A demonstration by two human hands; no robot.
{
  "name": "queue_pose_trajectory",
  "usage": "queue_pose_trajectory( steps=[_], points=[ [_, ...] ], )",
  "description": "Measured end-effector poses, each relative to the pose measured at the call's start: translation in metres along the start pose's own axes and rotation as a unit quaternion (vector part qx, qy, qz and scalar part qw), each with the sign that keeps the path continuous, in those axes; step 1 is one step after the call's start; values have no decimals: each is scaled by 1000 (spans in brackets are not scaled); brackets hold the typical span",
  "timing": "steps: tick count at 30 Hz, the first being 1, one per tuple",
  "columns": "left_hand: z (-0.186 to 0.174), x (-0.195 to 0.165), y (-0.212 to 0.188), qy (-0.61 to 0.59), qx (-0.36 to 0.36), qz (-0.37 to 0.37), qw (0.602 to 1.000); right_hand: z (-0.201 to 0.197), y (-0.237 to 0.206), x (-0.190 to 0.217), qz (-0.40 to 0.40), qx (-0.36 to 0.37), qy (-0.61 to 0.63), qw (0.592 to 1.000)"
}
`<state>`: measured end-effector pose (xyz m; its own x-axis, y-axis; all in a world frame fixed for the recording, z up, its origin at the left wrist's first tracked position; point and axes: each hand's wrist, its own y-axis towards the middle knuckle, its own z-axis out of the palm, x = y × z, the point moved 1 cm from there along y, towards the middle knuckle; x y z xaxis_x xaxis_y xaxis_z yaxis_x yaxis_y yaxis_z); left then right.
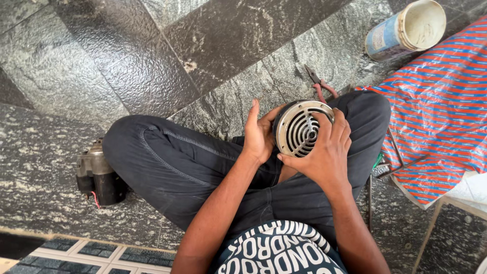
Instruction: The person sits on the floor and uses a screwdriver to adjust internal components within a circular metal housing. They then place a cover and a metal grate on top of the housing.
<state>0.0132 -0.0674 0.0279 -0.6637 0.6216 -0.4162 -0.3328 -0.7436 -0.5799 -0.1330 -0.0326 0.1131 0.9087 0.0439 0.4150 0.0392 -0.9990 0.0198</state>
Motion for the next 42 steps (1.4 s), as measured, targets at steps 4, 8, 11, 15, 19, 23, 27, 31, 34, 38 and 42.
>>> queue_pose_trajectory(
  steps=[4,8,11,15,19,23,27,31,34,38,42],
  points=[
    [-3,2,3,-21,18,3,1000,5,2,-1,-1,2,-3,1000],
    [-6,5,6,-34,19,-5,999,6,4,0,19,18,-12,1000],
    [-7,6,6,-36,33,1,999,9,4,3,30,10,-11,999],
    [-8,7,7,-50,37,-9,998,14,3,5,38,-10,-15,999],
    [-8,8,7,-49,41,-9,998,18,2,7,58,-6,-23,998],
    [-8,8,7,-49,34,-11,998,22,1,7,69,-12,-28,997],
    [-9,9,7,-15,1,-5,1000,25,1,8,78,-10,-38,996],
    [-11,13,10,-15,7,19,1000,26,-2,10,85,-9,-49,995],
    [-16,19,15,12,15,32,999,26,-2,10,89,-11,-53,995],
    [-23,27,21,68,13,74,995,25,-2,7,79,-9,-46,996],
    [-28,32,22,47,20,72,996,23,-3,6,62,-13,-49,997]
  ],
)
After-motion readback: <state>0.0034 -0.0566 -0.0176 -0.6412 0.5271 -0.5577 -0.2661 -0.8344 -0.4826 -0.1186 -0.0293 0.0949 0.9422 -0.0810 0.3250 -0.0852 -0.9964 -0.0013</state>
